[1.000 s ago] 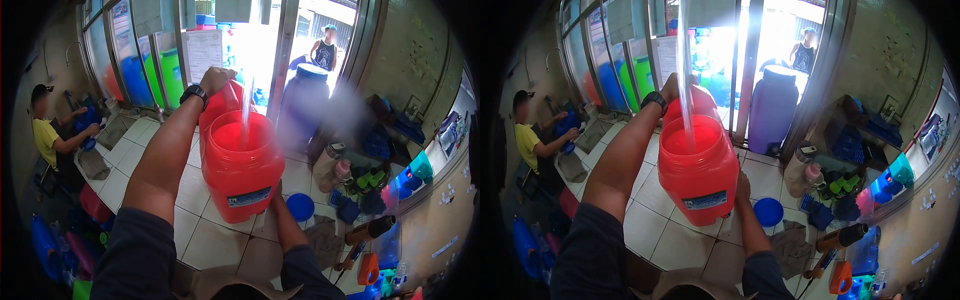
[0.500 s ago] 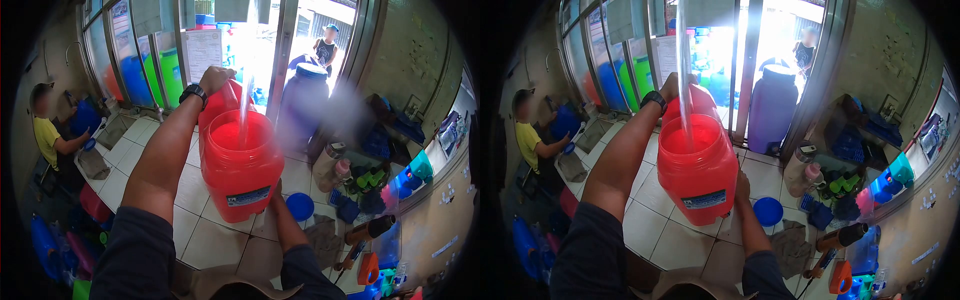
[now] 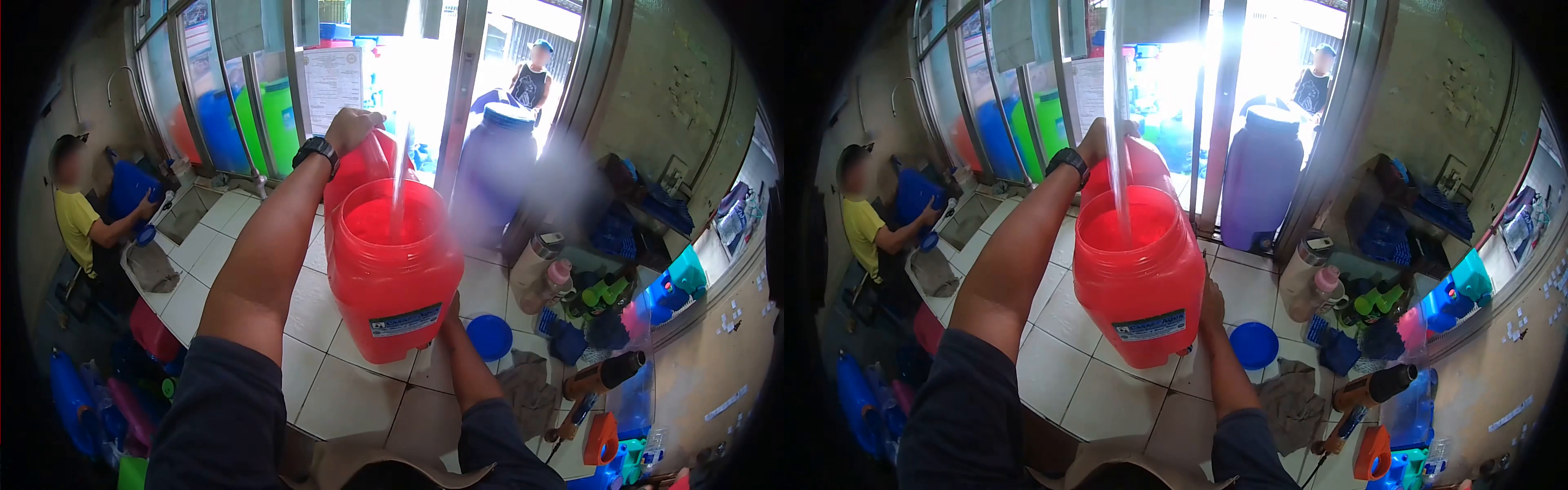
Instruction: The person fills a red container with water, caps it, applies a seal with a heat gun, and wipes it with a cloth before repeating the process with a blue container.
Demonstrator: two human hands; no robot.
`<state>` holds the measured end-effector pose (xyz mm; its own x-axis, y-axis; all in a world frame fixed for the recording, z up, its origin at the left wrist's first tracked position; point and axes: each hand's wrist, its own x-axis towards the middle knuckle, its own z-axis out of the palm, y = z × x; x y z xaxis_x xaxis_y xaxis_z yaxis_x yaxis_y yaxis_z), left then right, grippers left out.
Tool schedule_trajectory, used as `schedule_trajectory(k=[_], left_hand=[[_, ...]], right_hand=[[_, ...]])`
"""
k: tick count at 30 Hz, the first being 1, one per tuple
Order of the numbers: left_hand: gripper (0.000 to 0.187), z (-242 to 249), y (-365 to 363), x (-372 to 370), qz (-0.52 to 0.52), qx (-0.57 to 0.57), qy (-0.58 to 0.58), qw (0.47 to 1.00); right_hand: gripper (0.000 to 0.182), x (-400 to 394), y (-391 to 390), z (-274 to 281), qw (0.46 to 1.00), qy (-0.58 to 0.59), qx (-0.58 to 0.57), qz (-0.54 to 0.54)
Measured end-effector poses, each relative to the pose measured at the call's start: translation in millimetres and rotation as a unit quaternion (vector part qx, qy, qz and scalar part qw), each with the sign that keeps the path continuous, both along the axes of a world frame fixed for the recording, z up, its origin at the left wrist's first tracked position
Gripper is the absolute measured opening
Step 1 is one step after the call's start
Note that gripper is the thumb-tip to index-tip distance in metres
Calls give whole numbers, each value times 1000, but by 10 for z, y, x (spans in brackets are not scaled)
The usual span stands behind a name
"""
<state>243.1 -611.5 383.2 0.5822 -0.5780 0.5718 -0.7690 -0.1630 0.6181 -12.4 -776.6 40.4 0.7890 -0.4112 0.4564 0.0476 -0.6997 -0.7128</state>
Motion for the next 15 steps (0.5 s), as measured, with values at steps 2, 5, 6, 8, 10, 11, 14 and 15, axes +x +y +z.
schedule_trajectory(k=[2, 5, 6, 8, 10, 11, 14, 15], left_hand=[[40, -6, -6, 9, 2, -2, -9, 1000], [40, -14, -10, 19, 0, 0, -4, 1000], [40, -13, -9, 22, -2, 0, -1, 1000], [40, 4, -4, -5, -1, -1, 6, 1000], [40, 10, 2, -26, 0, -1, 20, 1000], [40, 15, -1, -31, 0, -1, 19, 1000], [40, 16, -1, -36, 7, 2, 7, 1000], [40, 15, 1, -35, 7, 1, 7, 1000]], right_hand=[[75, -5, 2, 10, 1000, -4, -16, 1], [76, -13, 14, 29, 1000, 1, -15, 0], [77, -13, 16, 39, 1000, 8, -5, -3], [78, -11, 14, 50, 1000, 14, 4, -5], [79, -15, 14, 44, 1000, 10, 3, -1], [79, -14, 12, 40, 1000, 9, 3, 0], [79, 5, 5, 8, 1000, -3, 13, 7], [79, 10, -2, -7, 1000, -6, 15, 9]])
